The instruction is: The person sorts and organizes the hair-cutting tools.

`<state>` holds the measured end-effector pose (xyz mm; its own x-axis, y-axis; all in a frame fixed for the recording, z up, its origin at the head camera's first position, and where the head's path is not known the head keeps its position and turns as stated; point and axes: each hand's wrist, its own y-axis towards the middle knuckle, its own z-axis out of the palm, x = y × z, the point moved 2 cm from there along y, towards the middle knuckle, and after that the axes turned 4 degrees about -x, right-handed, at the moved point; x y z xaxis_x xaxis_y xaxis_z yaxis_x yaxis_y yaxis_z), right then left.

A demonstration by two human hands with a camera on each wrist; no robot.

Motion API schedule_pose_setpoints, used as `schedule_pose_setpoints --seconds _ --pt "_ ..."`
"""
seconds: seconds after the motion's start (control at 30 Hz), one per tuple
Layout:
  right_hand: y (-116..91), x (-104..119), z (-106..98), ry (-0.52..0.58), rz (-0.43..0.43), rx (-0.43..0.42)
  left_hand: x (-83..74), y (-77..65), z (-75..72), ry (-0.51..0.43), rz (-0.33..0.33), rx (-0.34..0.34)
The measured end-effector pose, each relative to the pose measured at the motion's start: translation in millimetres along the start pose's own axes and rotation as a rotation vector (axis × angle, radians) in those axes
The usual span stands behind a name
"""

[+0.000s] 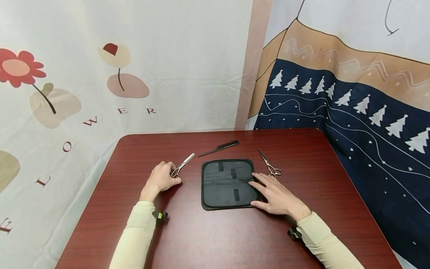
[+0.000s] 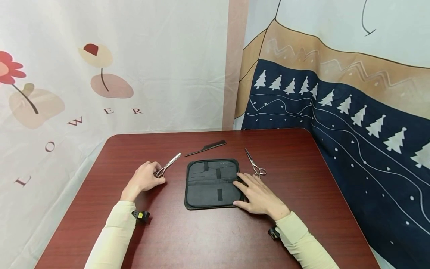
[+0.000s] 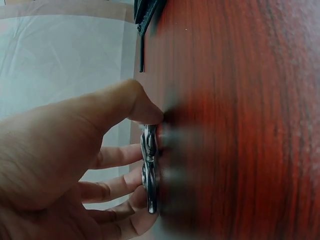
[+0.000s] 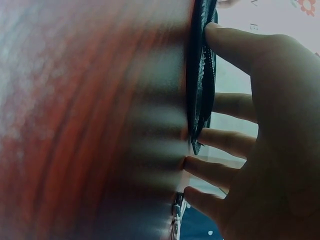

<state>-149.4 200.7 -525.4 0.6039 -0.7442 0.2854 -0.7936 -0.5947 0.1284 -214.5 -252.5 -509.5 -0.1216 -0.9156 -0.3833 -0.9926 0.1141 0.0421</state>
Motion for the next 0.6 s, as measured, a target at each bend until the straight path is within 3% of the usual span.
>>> schedule_pose_setpoints --seconds 0.6 --pt "-0.1 -0.6 0.8 0.001 -0.002 -0.006 -7.8 -2.7 -6.5 0.059 -0.077 0.096"
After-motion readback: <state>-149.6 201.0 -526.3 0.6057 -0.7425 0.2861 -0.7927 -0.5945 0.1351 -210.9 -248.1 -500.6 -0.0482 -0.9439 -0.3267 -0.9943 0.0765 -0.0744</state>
